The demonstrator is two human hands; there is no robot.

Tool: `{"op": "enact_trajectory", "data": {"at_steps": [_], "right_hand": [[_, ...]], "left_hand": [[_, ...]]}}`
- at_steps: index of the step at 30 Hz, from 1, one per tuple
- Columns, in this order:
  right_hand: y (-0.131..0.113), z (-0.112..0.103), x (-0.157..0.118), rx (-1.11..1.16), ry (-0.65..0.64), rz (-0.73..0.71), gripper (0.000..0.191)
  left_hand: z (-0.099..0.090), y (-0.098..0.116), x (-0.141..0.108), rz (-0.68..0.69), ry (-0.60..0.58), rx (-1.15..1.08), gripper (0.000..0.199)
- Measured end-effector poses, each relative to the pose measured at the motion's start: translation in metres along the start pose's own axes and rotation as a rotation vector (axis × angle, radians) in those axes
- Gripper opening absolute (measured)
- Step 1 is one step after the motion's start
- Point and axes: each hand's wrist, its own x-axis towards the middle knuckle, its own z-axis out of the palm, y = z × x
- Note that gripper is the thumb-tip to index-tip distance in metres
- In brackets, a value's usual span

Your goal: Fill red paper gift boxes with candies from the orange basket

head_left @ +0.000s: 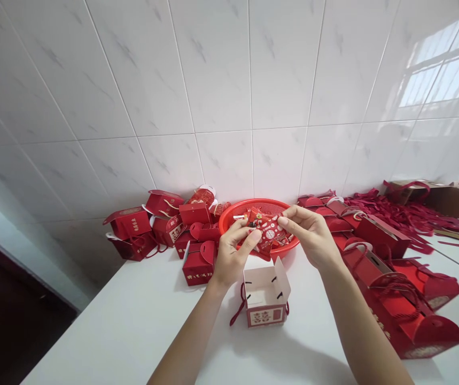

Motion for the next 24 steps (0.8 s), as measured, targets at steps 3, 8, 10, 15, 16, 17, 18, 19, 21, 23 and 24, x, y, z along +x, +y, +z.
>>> {"op": "enact_trajectory", "data": {"at_steps": [3,8,10,15,16,17,18,19,21,23,24], "right_hand": [[-0.002,0.001,-0.001,-0.003,-0.02,0.001,0.03],[-0.004,0.003,-0.001,0.002,-0.026,-0.002,0.029],[-0.003,0.003,-0.001,0.022,-0.034,0.0,0.029],[-0.001,0.003,0.0,0.021,-0.021,-0.005,0.029],[-0.001,0.003,0.0,0.009,-0.007,-0.01,0.029],[-0.001,0.002,0.0,-0.006,0.011,-0.019,0.029],[-0.002,0.001,0.0,-0.024,0.034,-0.035,0.029],[-0.002,-0.001,0.0,-0.045,0.06,-0.057,0.028],[-0.004,-0.005,0.0,-0.106,0.104,-0.107,0.026],[-0.005,-0.009,0.0,-0.203,0.094,-0.13,0.024],[-0.006,-0.01,0.0,-0.267,0.051,-0.124,0.023]], "left_hand": [[-0.001,0.001,-0.001,0.0,-0.01,0.04,0.037],[-0.001,0.003,-0.002,0.036,-0.004,0.074,0.035],[-0.001,0.003,-0.002,0.038,0.0,0.064,0.035],[0.001,0.001,-0.001,0.025,0.017,0.043,0.035],[0.001,0.001,-0.001,0.021,0.021,0.038,0.036],[0.0,0.0,0.0,0.017,0.026,0.033,0.036],[-0.001,0.0,0.001,0.014,0.035,0.032,0.035],[-0.002,0.0,0.002,0.011,0.048,0.036,0.033],[-0.007,-0.002,0.004,0.012,0.098,0.067,0.027],[-0.013,-0.003,0.007,0.015,0.16,0.119,0.019],[-0.016,-0.004,0.008,0.016,0.185,0.142,0.017]]}}
